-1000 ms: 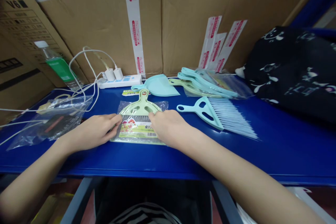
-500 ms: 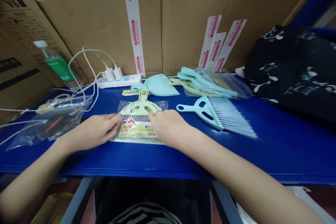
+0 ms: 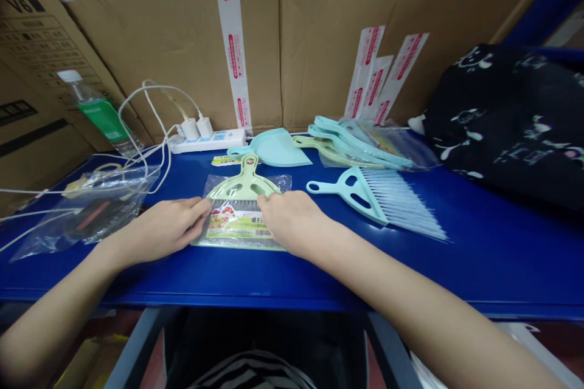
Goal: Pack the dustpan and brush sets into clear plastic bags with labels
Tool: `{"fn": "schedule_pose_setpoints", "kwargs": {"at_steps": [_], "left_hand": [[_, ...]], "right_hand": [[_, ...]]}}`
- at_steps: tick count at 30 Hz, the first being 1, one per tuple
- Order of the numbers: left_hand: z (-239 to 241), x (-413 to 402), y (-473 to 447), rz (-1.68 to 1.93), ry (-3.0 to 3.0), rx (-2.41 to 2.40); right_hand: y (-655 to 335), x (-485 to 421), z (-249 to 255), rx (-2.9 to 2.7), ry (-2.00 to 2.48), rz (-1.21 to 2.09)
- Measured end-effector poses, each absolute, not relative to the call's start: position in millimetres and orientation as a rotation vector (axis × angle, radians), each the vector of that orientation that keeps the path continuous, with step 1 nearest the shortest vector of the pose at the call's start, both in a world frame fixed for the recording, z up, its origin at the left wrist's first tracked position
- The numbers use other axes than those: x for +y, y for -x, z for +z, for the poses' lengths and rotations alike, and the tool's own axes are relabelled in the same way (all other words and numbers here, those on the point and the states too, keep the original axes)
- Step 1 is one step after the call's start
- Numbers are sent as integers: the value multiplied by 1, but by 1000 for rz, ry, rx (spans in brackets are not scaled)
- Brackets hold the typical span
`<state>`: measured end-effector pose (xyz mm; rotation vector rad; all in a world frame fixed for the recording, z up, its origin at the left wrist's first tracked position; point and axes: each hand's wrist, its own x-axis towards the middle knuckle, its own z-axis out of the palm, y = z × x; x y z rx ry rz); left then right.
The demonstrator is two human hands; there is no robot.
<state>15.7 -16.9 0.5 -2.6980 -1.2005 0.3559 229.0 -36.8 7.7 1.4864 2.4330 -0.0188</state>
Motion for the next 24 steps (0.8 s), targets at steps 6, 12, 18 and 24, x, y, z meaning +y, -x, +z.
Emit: {"fn": "schedule_pose_setpoints", "kwargs": {"at_steps": [6, 12, 18, 24], "left_hand": [[-1, -17, -15, 334, 2700, -1190], [-1, -17, -16, 353, 2683, -1193], [0, -17, -16, 344, 2685, -1197], [-1, -17, -15, 338, 2691, -1197]], "right_hand": [[-229, -36, 7, 2438, -1479, -4], [-228, -36, 7, 2432, -1484, -8], [-229, -37, 8, 2445, -1482, -5], [-229, -36, 7, 2436, -1471, 13]]}}
